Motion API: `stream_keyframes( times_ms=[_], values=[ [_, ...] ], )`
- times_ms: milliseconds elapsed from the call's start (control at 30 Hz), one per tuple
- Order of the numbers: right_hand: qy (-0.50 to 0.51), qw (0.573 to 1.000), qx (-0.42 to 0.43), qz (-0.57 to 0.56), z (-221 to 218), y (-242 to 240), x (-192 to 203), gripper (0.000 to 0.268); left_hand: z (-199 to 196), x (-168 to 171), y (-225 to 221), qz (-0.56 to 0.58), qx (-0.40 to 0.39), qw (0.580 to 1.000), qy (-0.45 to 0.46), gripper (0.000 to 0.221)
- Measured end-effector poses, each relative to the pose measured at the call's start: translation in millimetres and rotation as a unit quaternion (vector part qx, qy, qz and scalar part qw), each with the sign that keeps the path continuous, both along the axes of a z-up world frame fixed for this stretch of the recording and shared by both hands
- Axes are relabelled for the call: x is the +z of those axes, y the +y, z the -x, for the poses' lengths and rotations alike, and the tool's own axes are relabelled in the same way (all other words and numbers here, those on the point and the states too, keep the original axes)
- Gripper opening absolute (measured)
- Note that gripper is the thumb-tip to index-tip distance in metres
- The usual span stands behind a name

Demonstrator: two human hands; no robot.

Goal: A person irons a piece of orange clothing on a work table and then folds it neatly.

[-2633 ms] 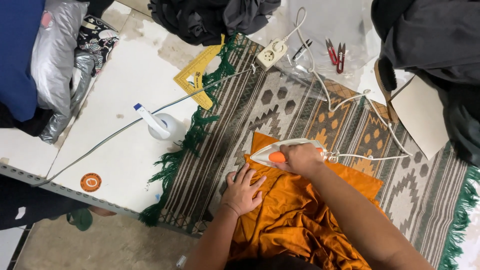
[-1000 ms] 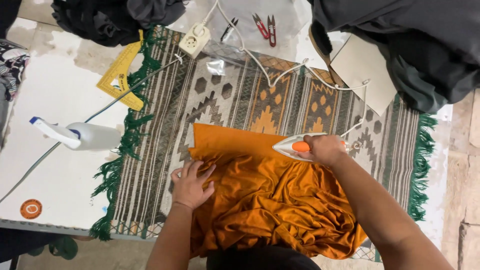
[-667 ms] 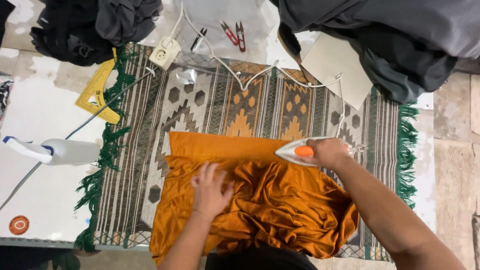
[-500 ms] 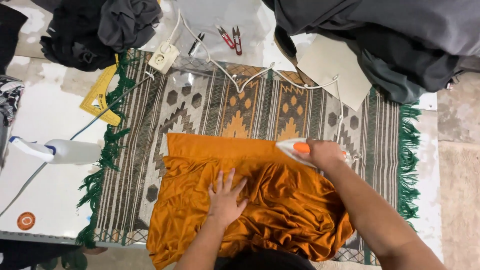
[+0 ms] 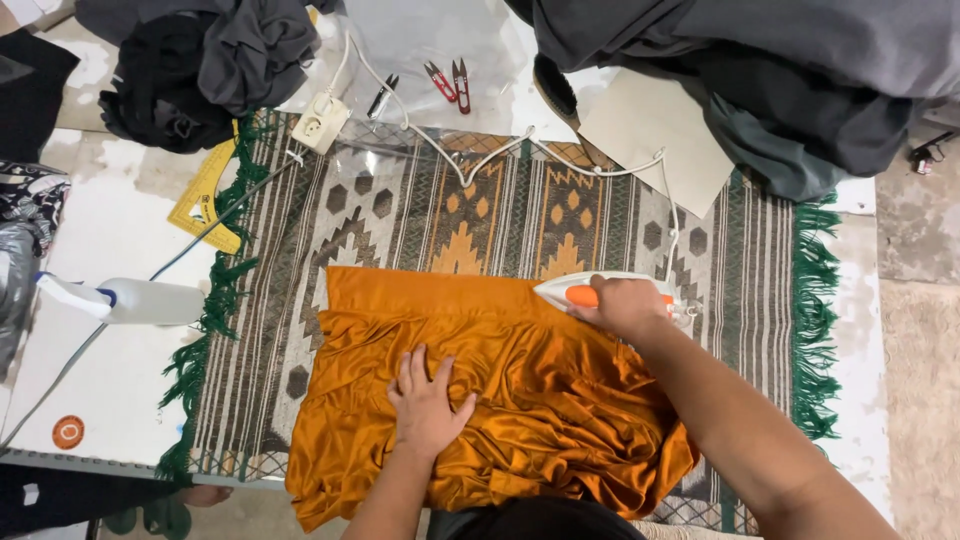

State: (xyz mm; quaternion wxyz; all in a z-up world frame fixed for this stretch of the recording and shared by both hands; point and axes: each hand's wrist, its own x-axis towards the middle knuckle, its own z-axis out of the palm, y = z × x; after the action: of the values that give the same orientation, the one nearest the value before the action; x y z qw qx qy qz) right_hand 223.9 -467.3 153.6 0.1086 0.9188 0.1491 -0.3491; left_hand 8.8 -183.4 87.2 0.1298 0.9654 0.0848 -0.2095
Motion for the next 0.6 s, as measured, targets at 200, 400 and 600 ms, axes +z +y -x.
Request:
stream_keyframes(
  times_ms=[200,400,600],
  values=[
    [0.074,0.992,0.083,0.063,5.9,57.0,21.9,0.088,-2.8,42.8,14.6,-0.018,0.048,0.977,0.209,0.088],
    [0.024,0.999,0.040,0.016,-4.5,55.7,9.2,0.074,-4.0,47.5,17.6,0.003,0.046,0.973,0.226,0.091],
    [0.004,0.998,-0.047,0.034,-14.7,68.0,24.1,0.080,2.0,58.6,30.5,0.073,0.052,0.976,0.196,0.080]
  ],
)
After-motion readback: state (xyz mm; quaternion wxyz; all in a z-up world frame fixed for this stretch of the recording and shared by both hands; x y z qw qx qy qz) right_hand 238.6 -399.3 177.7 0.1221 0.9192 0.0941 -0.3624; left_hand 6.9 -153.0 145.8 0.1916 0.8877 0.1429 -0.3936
